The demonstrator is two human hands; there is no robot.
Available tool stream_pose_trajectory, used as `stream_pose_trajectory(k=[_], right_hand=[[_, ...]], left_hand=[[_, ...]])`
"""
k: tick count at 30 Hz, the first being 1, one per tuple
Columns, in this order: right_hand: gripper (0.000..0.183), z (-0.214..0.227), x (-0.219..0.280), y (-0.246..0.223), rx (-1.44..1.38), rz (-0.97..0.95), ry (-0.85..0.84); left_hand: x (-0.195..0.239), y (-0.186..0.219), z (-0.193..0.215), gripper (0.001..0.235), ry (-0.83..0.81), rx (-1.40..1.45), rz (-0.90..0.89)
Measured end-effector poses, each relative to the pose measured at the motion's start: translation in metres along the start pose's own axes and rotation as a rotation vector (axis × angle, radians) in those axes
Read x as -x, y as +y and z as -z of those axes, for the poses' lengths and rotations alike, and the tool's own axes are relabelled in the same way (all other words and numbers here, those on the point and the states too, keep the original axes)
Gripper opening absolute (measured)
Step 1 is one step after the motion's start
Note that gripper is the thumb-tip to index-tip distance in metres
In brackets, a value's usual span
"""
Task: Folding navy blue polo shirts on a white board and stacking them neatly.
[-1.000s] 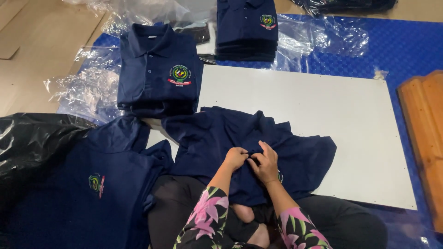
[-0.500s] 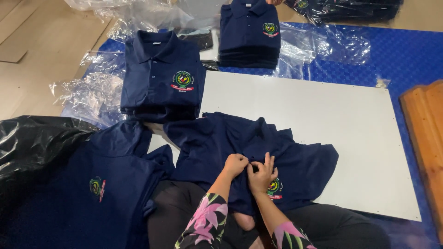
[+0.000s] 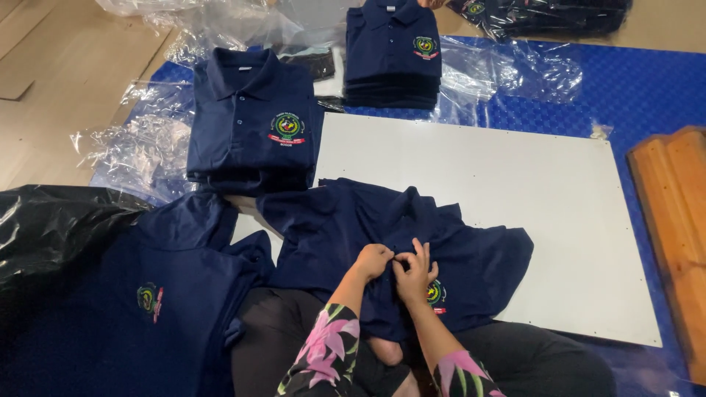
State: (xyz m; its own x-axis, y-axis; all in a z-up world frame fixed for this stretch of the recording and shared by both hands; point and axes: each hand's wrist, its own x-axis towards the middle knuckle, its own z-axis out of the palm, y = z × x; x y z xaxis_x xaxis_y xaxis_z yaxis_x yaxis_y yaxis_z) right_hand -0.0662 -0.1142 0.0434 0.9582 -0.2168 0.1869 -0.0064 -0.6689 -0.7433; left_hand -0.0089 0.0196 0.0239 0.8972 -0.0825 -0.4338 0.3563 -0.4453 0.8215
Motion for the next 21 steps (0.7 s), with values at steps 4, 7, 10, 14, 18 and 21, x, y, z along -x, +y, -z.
stream_pose_trajectory(k=[4, 7, 10, 14, 18, 21], right_hand=[[0.008, 0.016, -0.016, 0.006, -0.048, -0.122, -0.246], [0.007, 0.019, -0.022, 0.002, -0.024, -0.18, -0.36], [0.006, 0.021, -0.025, 0.008, 0.016, -0.173, -0.418], [0.004, 0.021, -0.026, 0.013, 0.054, -0.114, -0.484], [0.004, 0.017, -0.024, 0.015, 0.119, -0.079, -0.481], [0.008, 0.014, -0.024, 0.016, 0.185, -0.067, -0.518]], left_hand=[[-0.008, -0.01, 0.0, 0.032, -0.039, 0.043, -0.031], [-0.007, -0.012, 0.003, 0.031, -0.057, -0.059, -0.07], [-0.015, -0.019, -0.005, 0.028, -0.034, -0.16, -0.105], [-0.011, -0.016, -0.003, 0.03, -0.033, -0.242, -0.102], [0.021, 0.008, 0.0, 0.031, 0.019, -0.275, -0.113], [0.074, 0.057, 0.016, 0.035, 0.068, -0.264, -0.142]])
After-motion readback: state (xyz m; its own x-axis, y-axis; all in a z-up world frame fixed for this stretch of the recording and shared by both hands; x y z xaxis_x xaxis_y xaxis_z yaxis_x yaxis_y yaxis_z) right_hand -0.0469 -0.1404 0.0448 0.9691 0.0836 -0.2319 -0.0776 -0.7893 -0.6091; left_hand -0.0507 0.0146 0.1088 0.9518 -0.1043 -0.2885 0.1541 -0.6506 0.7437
